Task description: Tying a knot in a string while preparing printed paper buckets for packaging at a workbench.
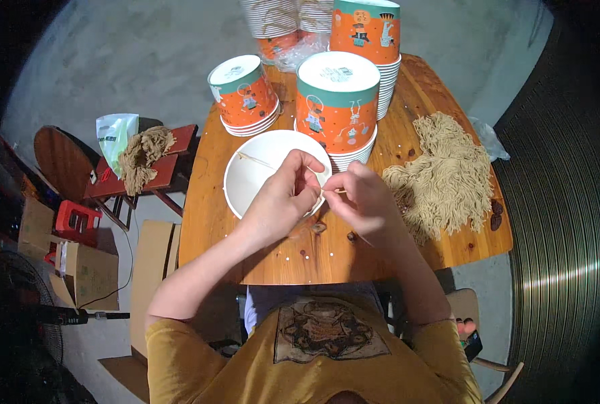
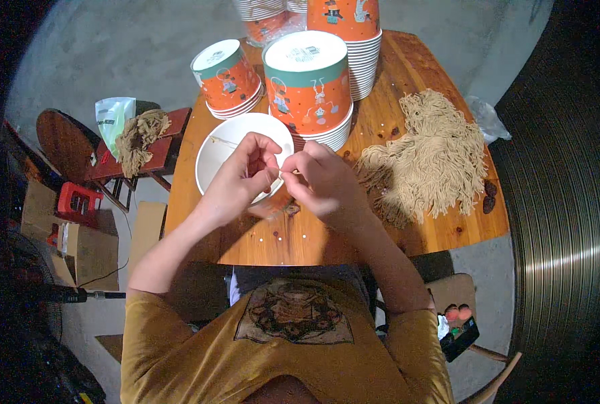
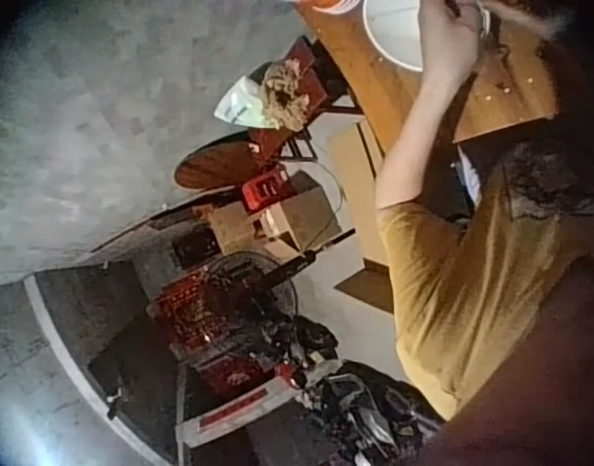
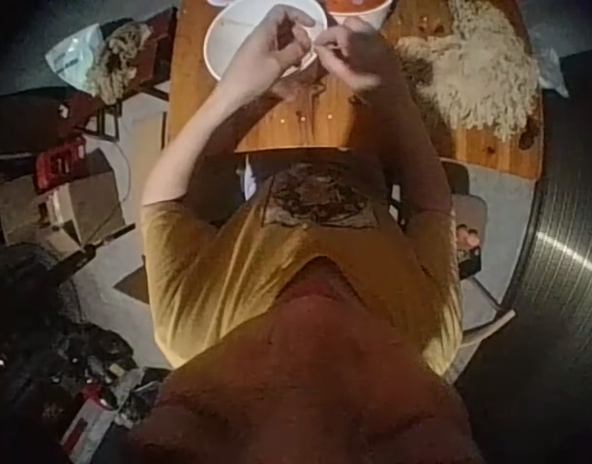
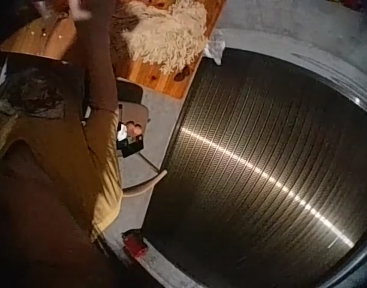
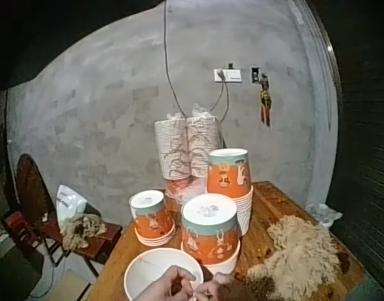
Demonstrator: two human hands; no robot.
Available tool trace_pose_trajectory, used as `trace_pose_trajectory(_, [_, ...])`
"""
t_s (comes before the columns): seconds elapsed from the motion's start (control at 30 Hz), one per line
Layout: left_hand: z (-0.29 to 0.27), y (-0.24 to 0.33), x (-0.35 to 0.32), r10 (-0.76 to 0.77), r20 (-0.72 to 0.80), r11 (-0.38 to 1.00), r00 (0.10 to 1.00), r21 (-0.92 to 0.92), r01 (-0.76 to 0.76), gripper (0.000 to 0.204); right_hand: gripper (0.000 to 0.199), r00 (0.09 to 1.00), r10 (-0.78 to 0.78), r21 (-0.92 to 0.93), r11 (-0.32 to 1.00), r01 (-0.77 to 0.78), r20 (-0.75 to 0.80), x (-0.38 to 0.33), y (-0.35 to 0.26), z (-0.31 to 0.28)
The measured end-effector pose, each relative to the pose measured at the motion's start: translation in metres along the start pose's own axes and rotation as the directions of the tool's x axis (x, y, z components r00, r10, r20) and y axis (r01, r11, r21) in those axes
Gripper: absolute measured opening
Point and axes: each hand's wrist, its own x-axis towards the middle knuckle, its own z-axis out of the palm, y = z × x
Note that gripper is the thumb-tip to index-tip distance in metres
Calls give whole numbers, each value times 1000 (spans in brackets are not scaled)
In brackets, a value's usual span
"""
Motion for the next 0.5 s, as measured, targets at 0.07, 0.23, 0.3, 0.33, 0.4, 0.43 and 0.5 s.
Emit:
trace_pose_trajectory(0.07, [2,4,-3,-21,-13,998,1000,60,22,23,24,1000,-25,-11,1000,25,-12,1,-1,-1])
trace_pose_trajectory(0.23, [7,9,-10,229,-71,864,971,474,-169,26,24,998,-55,-66,996,57,26,-2,2,-2])
trace_pose_trajectory(0.3, [7,6,-11,257,-62,847,964,495,-194,28,23,998,-37,-58,998,40,50,-7,5,-2])
trace_pose_trajectory(0.33, [7,5,-11,285,-49,828,957,517,-219,29,22,997,-18,-50,999,21,72,-9,6,-3])
trace_pose_trajectory(0.4, [6,4,-10,286,-43,822,957,525,-222,29,22,996,-27,-39,999,30,81,-10,9,-3])
trace_pose_trajectory(0.43, [5,3,-10,286,-36,816,957,533,-224,29,21,995,-35,-26,999,38,90,-10,10,-3])
trace_pose_trajectory(0.5, [4,5,-13,277,-22,813,961,538,-222,30,20,992,-48,-20,999,51,115,-9,8,-5])
